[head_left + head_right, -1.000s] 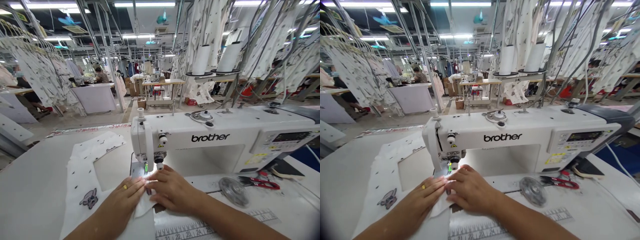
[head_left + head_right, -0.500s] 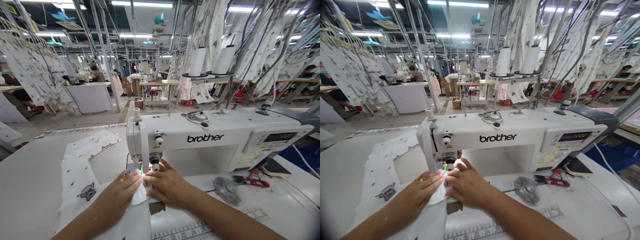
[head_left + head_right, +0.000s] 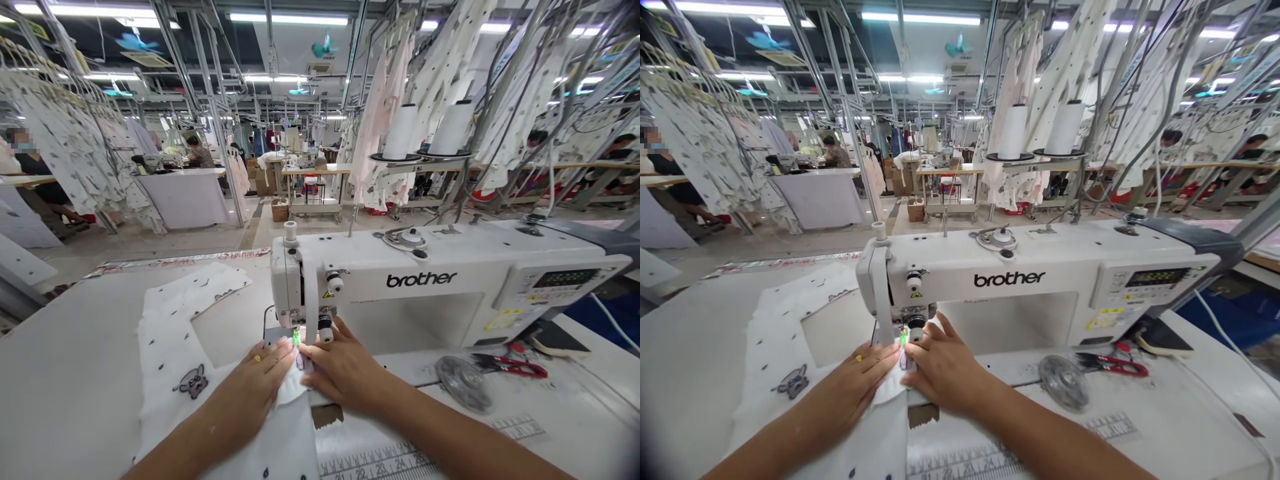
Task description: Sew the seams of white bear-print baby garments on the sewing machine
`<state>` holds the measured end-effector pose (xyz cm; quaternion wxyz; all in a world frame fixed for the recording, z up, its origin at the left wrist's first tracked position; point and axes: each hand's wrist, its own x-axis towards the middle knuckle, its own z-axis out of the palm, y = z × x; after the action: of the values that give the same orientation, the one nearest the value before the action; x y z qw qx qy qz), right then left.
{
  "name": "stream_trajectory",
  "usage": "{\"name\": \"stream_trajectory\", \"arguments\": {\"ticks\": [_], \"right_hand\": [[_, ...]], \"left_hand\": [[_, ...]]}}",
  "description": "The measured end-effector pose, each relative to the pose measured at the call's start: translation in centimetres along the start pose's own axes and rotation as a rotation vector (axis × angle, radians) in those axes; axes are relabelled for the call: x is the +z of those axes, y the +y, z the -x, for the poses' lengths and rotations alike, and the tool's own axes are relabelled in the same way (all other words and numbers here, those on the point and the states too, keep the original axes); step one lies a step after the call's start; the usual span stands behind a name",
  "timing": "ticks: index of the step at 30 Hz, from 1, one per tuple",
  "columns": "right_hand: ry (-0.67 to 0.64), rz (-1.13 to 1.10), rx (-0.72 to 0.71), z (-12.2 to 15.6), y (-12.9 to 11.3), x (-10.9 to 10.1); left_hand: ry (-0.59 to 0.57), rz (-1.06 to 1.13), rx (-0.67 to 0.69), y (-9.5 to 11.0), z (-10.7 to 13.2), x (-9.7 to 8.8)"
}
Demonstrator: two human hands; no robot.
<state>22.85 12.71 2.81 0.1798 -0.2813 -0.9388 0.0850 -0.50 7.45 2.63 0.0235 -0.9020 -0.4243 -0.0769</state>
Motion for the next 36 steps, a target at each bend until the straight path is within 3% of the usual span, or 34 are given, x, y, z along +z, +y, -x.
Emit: {"name": "stream_trajectory", "arguments": {"ticks": [5, 10, 17, 23, 29, 33, 36], "right_hand": [[0.079, -0.004, -0.137, 0.3, 0.3, -0.4], [0.006, -0.04, -0.277, 0.6, 0.2, -1.0], [-0.013, -0.002, -0.258, 1.0, 0.1, -1.3], [-0.042, 0.013, -0.215, 1.1, -0.1, -1.4], [-0.031, 0.056, -0.107, 0.9, 0.1, -1.5], [0.023, 0.014, -0.108, 0.9, 0.5, -1.6], [-0.005, -0.021, -0.144, 0.9, 0.4, -1.7]], "left_hand": [[0.033, 0.004, -0.01, -0.3, 0.4, 0.9], [0.041, 0.007, -0.011, -0.6, 0.5, 1.2], [0.097, 0.01, 0.036, -0.9, 0.3, 0.2], [0.129, 0.057, 0.24, -1.4, -0.2, -1.0], [0.186, 0.047, 0.237, -2.7, -1.4, -0.7], [0.16, 0.015, 0.22, -2.4, -1.4, -1.2], [0.115, -0.007, 0.269, -1.9, -1.1, -1.8]]}}
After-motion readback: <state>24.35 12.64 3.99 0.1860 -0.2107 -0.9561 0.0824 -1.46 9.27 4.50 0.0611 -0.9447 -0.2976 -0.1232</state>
